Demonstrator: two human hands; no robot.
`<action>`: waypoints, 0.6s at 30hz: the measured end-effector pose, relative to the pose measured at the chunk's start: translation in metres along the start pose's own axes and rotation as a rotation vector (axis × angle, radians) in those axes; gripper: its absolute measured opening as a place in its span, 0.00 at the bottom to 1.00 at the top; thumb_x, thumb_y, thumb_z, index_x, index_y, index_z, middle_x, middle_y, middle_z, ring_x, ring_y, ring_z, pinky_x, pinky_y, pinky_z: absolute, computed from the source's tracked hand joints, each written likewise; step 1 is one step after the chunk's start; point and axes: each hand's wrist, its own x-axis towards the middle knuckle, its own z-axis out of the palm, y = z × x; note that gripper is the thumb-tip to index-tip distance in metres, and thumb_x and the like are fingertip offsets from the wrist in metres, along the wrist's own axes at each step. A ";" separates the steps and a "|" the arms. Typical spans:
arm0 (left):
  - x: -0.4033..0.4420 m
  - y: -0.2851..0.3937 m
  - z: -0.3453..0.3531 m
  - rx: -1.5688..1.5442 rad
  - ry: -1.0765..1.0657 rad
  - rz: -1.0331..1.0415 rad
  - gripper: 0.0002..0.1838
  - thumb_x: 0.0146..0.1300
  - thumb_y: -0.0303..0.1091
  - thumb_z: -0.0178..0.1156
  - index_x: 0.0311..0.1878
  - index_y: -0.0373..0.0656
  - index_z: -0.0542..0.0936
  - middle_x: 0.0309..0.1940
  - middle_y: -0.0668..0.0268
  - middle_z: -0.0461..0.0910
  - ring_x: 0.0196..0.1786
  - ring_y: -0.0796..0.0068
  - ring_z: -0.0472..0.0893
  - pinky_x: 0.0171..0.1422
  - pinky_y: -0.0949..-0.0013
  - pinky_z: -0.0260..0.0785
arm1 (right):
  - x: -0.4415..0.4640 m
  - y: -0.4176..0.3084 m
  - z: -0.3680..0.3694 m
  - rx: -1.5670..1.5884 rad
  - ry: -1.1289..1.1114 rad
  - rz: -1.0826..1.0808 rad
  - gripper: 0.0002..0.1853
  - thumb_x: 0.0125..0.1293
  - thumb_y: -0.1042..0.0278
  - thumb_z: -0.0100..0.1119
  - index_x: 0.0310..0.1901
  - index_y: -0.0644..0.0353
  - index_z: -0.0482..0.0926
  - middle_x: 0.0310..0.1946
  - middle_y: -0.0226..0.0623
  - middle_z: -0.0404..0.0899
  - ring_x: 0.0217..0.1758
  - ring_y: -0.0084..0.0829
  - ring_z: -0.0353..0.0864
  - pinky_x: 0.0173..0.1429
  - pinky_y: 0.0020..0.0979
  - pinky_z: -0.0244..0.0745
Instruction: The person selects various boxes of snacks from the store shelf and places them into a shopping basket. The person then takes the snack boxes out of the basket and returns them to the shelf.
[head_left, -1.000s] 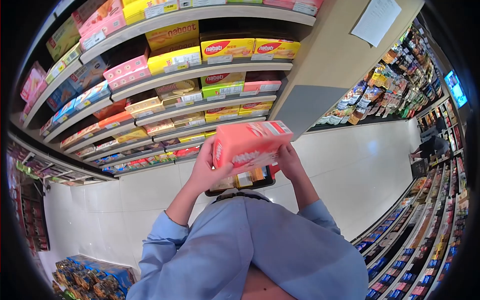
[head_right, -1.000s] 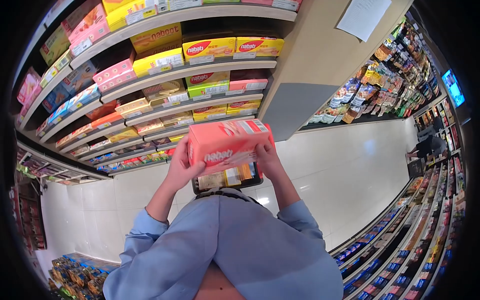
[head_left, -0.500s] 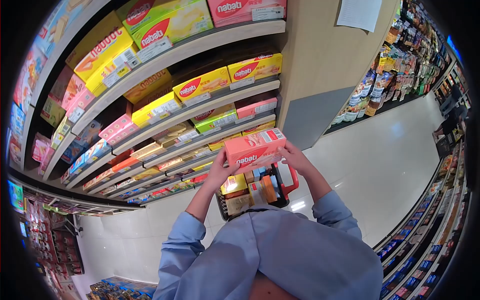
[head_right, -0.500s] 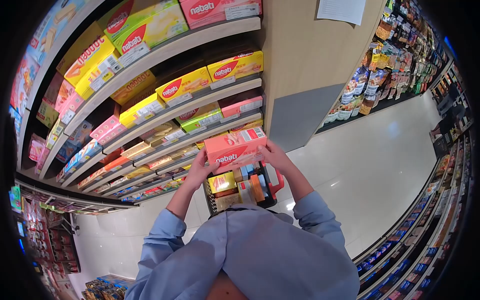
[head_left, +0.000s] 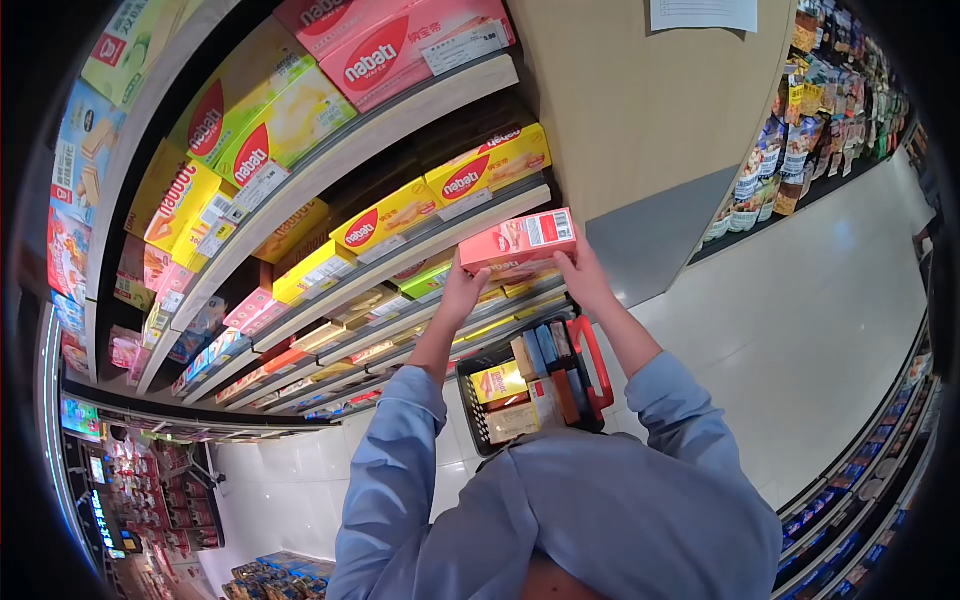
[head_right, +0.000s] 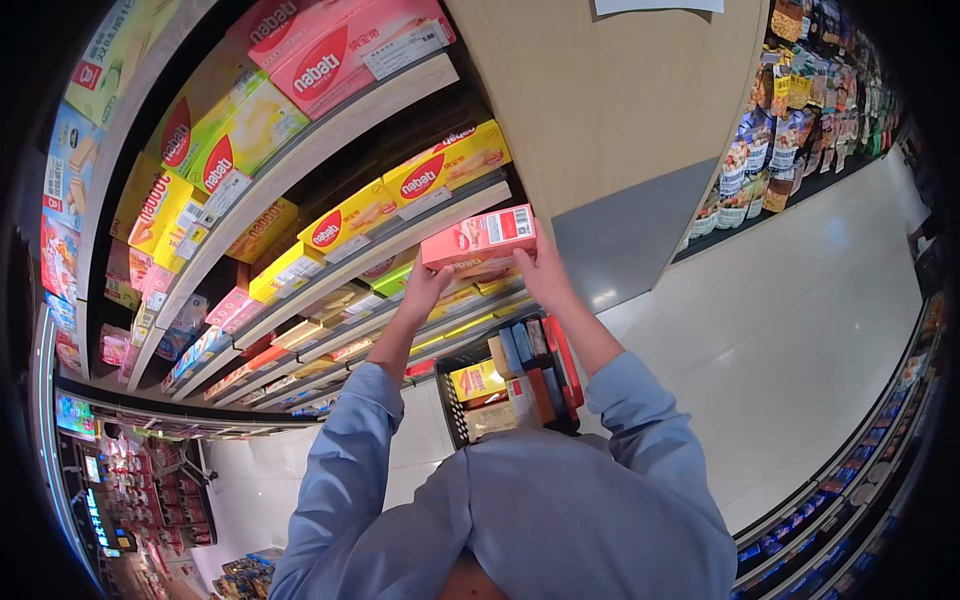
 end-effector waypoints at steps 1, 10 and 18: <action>0.001 0.002 0.005 -0.086 0.039 0.025 0.28 0.68 0.21 0.59 0.70 0.41 0.63 0.57 0.64 0.76 0.54 0.76 0.76 0.61 0.69 0.69 | 0.006 0.003 0.002 0.001 0.019 -0.018 0.34 0.71 0.72 0.54 0.76 0.61 0.53 0.61 0.51 0.74 0.60 0.38 0.77 0.64 0.35 0.71; 0.022 -0.016 0.022 -0.006 0.342 0.009 0.17 0.69 0.23 0.57 0.60 0.36 0.70 0.54 0.60 0.79 0.54 0.74 0.78 0.59 0.71 0.70 | 0.036 0.015 0.036 -0.142 0.227 -0.058 0.33 0.68 0.72 0.52 0.73 0.69 0.55 0.65 0.60 0.67 0.68 0.54 0.69 0.72 0.44 0.64; 0.044 -0.045 0.035 0.049 0.555 -0.011 0.13 0.67 0.32 0.63 0.49 0.35 0.74 0.41 0.56 0.82 0.43 0.64 0.81 0.53 0.63 0.71 | 0.042 0.007 0.043 -0.311 0.257 -0.149 0.35 0.68 0.73 0.50 0.74 0.70 0.50 0.69 0.62 0.60 0.72 0.57 0.63 0.75 0.44 0.60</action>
